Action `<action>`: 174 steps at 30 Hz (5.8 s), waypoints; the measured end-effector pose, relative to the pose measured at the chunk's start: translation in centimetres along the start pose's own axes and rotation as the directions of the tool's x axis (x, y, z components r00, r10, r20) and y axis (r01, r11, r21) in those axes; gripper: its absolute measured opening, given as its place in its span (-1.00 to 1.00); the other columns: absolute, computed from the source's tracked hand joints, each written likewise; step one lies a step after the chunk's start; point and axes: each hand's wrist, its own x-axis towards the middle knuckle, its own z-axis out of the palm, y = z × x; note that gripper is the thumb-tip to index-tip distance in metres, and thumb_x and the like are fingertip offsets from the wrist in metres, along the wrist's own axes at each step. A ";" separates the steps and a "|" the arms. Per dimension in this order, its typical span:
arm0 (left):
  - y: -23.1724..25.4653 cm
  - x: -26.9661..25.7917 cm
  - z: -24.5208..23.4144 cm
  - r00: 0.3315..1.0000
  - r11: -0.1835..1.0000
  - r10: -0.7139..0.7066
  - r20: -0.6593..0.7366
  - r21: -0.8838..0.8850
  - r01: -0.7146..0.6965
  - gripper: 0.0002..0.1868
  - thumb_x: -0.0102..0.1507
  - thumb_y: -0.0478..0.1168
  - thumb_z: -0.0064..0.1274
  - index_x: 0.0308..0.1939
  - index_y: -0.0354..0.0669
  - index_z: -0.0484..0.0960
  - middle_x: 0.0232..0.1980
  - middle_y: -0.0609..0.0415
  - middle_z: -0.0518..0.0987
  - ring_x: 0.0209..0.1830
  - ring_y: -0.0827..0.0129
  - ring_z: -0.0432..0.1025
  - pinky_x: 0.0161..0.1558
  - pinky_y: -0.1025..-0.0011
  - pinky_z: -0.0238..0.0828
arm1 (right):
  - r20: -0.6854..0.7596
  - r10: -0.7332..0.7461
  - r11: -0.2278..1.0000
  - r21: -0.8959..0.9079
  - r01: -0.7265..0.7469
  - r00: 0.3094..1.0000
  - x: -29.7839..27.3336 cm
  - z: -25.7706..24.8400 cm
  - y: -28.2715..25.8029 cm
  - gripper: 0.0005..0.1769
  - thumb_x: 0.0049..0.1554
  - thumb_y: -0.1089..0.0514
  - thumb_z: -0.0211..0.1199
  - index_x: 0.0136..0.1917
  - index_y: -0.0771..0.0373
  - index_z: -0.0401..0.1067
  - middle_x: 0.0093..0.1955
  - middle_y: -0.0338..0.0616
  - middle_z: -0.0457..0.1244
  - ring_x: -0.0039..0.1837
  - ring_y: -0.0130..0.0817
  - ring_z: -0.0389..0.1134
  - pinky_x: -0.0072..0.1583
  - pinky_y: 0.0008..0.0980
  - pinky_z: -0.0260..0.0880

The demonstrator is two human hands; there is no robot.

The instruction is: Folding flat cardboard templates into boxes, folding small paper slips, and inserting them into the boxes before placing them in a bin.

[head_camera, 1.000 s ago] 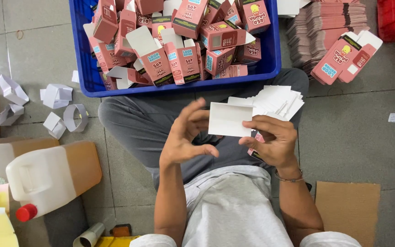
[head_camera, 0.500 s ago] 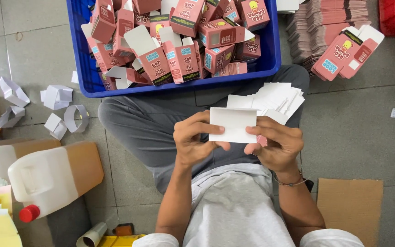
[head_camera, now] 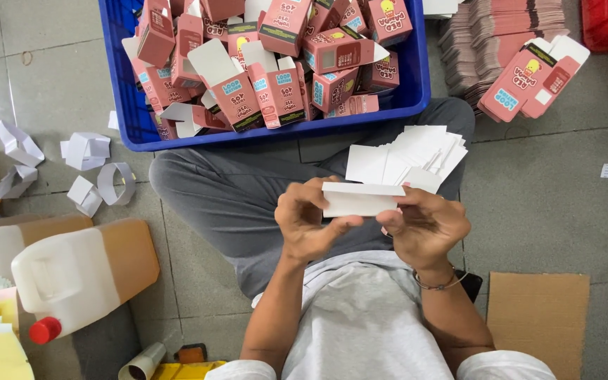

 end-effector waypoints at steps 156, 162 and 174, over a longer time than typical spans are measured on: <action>-15.9 20.2 -7.4 0.972 0.723 -0.166 -0.169 0.649 0.236 -0.58 0.17 0.06 0.13 -0.28 -0.31 0.66 -0.36 0.03 0.70 -0.54 0.50 0.46 -0.53 0.47 0.50 | -0.082 0.558 0.677 -0.530 -0.510 0.826 -3.1 -6.4 4.0 -0.42 0.01 0.26 0.51 0.26 0.42 0.40 0.01 -0.02 0.44 -0.09 -0.37 0.44 -0.04 -0.46 0.45; -17.5 20.4 -5.2 0.988 0.789 -0.135 -0.074 0.595 0.153 -0.66 0.22 -0.05 0.11 -0.24 -0.32 0.64 -0.37 0.01 0.66 -0.52 0.47 0.46 -0.49 0.48 0.50 | -0.107 0.559 0.705 -0.462 -0.539 0.822 -4.0 -8.2 4.6 -0.45 0.03 0.31 0.49 0.25 0.42 0.40 -0.01 -0.05 0.42 -0.16 -0.51 0.33 -0.14 -0.61 0.33; -12.7 15.3 0.7 0.969 0.774 -0.151 0.193 0.633 -0.005 -0.91 0.33 -0.30 0.11 -0.11 -0.22 0.62 -0.25 0.06 0.65 -0.33 0.43 0.51 -0.22 0.48 0.53 | -0.278 0.228 0.571 -0.738 -0.359 0.933 0.6 -16.0 12.4 -0.50 0.23 -0.04 0.50 0.17 0.41 0.47 -0.20 -0.09 0.38 -0.19 -0.33 0.39 -0.10 -0.37 0.41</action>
